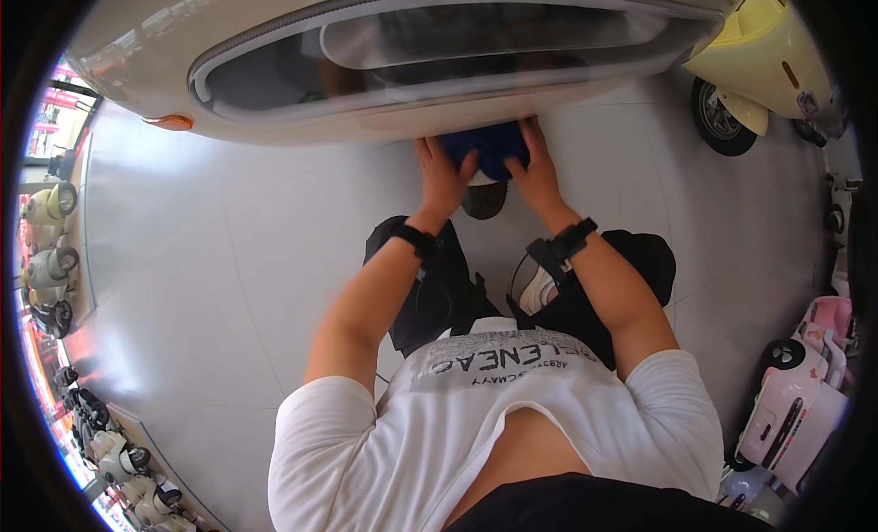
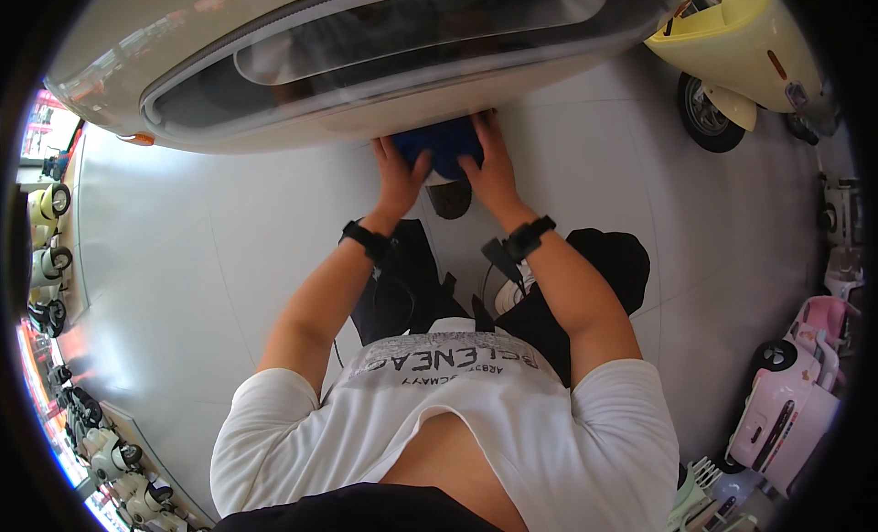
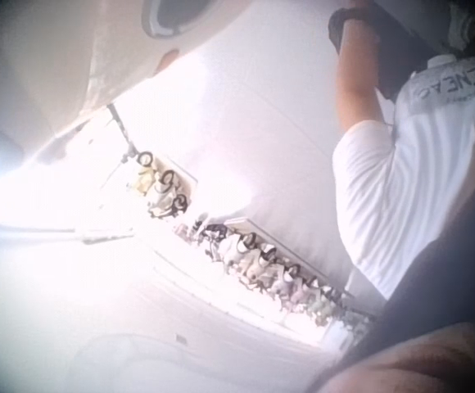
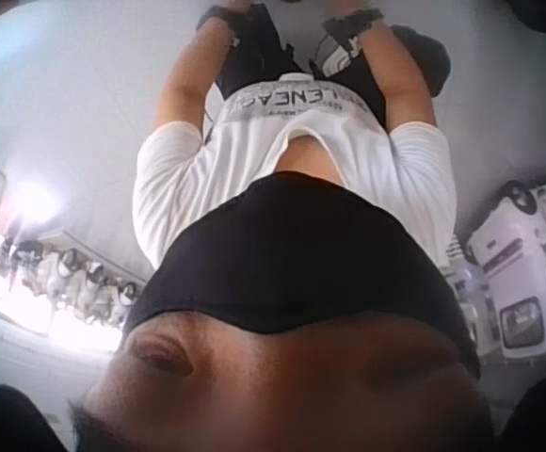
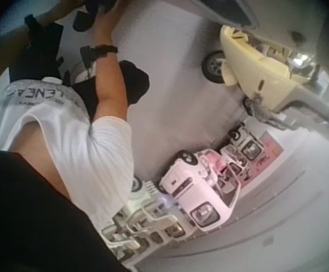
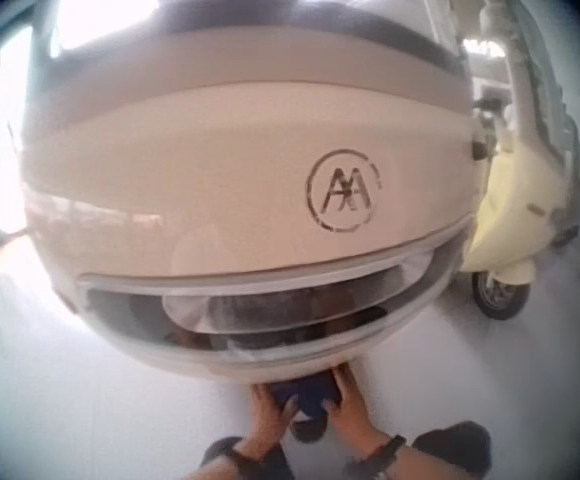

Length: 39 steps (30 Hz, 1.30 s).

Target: Wiping down the dashboard and exterior surfaces of an electric scooter with a blue cloth.

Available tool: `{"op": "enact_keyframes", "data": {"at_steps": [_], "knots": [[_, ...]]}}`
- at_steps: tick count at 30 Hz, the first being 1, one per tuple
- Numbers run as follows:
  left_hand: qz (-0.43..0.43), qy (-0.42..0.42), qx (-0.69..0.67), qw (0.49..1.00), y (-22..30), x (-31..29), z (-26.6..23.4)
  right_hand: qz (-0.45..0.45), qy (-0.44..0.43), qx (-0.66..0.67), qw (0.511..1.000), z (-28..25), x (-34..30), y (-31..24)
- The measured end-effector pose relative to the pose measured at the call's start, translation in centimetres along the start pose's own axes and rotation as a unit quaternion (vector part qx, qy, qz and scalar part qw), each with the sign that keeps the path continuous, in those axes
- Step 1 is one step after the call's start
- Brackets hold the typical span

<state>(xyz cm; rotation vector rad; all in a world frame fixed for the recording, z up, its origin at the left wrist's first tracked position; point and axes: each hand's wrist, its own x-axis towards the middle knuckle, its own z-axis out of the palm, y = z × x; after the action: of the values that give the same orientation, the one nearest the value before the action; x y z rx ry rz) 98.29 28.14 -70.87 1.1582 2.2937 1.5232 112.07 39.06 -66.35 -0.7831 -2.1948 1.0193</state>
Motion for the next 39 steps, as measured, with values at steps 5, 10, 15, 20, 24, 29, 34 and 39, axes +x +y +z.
{"op": "enact_keyframes", "data": {"at_steps": [5, 10, 15, 20, 24, 29, 34, 39], "knots": [[0.032, 0.092, 0.012, 0.995, -0.5, -2.2, 1.4, 0.012, 0.008, -0.013, 1.000, 1.0, -2.3, 0.4], [-0.049, -0.114, 0.067, 0.990, -1.0, 5.5, 0.0, 0.038, 0.006, -0.048, 0.998, 0.8, 5.5, 1.6], [0.073, -0.133, 0.149, 0.977, -2.4, 8.1, -1.4, 0.031, -0.015, -0.112, 0.993, 1.7, 9.6, 3.2], [-0.085, -0.188, 0.001, 0.978, -1.1, 6.5, -2.1, 0.087, -0.029, -0.048, 0.995, 0.9, 8.8, 1.1], [-0.052, -0.100, -0.078, 0.991, -0.3, 3.7, -1.4, 0.124, -0.111, -0.084, 0.982, 0.1, 5.9, 0.4], [0.046, 0.020, -0.019, 0.999, 0.1, -2.0, 0.0, -0.056, 0.011, -0.038, 0.998, 0.6, -0.2, 1.6], [0.021, 0.071, -0.043, 0.996, -0.8, -0.5, 1.3, -0.024, 0.007, -0.024, 0.999, 0.9, 0.8, 1.4], [0.126, -0.081, 0.201, 0.968, -6.0, 6.6, -0.4, 0.028, -0.089, -0.125, 0.988, 2.2, 8.3, 0.3]]}}
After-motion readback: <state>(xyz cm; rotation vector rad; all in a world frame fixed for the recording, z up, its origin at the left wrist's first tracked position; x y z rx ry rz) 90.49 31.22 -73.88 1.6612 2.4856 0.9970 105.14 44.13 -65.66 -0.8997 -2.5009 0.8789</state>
